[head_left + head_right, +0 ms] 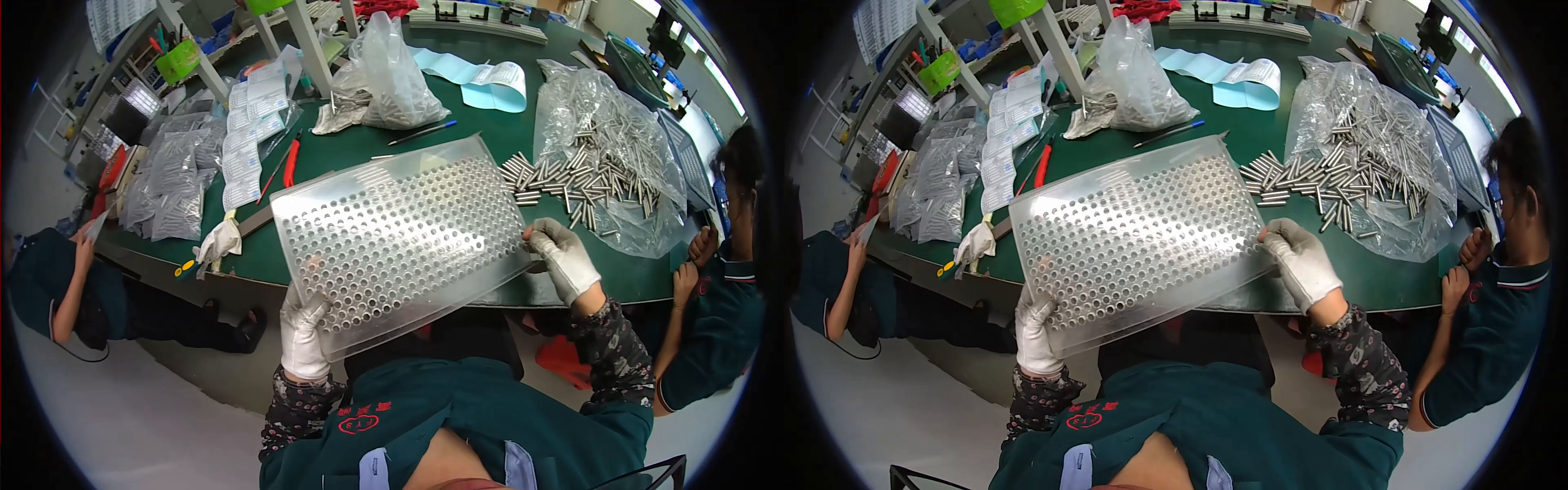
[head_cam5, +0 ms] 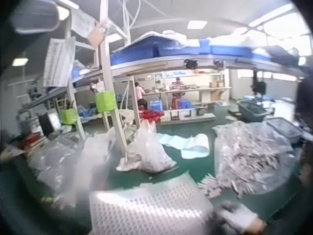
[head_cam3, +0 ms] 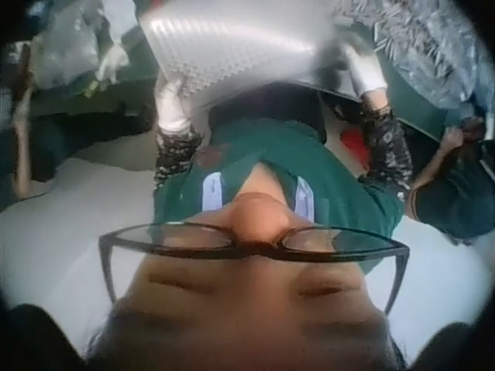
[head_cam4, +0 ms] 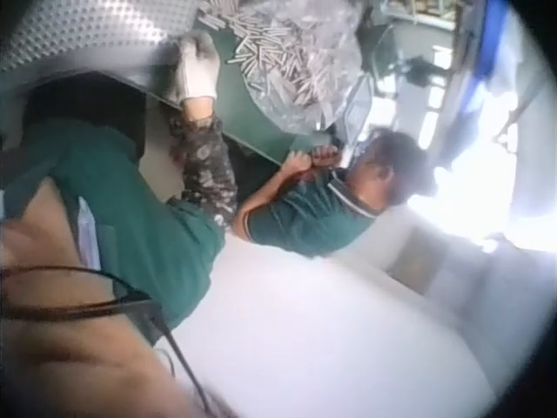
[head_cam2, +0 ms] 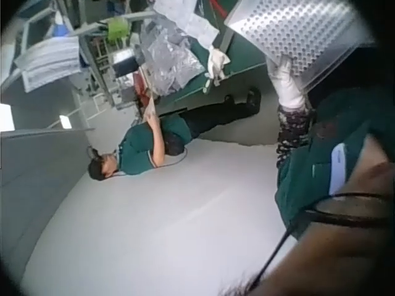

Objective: Placing small metal pins into a perforated assembly plate.

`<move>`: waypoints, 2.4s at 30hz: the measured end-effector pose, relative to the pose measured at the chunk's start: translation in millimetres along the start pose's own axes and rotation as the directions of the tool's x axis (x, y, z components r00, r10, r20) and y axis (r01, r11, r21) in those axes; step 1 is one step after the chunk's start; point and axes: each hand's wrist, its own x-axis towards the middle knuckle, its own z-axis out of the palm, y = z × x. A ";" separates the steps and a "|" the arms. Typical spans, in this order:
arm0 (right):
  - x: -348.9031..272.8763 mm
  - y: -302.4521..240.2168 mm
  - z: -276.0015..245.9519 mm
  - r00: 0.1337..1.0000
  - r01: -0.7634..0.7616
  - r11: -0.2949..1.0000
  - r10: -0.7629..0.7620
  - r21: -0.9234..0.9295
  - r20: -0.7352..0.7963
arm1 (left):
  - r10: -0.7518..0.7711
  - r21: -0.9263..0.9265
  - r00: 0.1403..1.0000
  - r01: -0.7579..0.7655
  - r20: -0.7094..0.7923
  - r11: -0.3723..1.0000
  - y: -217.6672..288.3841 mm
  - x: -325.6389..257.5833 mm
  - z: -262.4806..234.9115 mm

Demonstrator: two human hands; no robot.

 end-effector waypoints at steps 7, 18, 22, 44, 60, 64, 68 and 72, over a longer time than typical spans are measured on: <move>1.4 -35.0 -7.9 0.998 0.060 0.998 -0.060 0.005 0.021 | 0.028 0.017 1.000 -0.028 -0.003 0.999 -0.6 13.7 1.0; 7.7 -6.2 7.5 0.985 0.142 0.989 -0.147 0.049 0.093 | -0.008 -0.247 0.997 0.026 0.073 0.969 1.6 33.9 -19.5; 11.3 -18.8 -3.3 0.948 0.131 0.991 -0.131 0.022 0.288 | 0.045 -0.257 0.997 -0.029 0.058 0.966 15.4 28.6 -10.9; 6.9 -21.2 -3.1 0.980 -0.032 0.967 -0.019 0.253 0.197 | 0.048 -0.203 0.997 -0.034 0.066 0.979 19.2 31.1 -14.4; 21.9 -43.3 -1.5 0.985 0.005 0.954 -0.056 0.300 0.163 | -0.056 -0.263 0.992 0.084 0.112 0.961 14.0 74.1 -28.3; 24.7 -42.8 -7.7 0.967 0.028 0.976 -0.082 0.217 0.243 | -0.057 -0.295 0.987 0.101 0.152 0.950 13.9 84.6 -24.4; 20.4 -33.7 -3.7 0.971 0.012 0.967 -0.072 0.256 0.226 | -0.064 -0.342 0.981 0.124 0.181 0.932 14.6 89.8 -24.7; 7.7 -29.1 -4.1 0.993 0.062 0.969 -0.083 0.238 0.080 | -0.076 -0.297 0.987 0.115 0.139 0.948 12.5 94.3 -0.8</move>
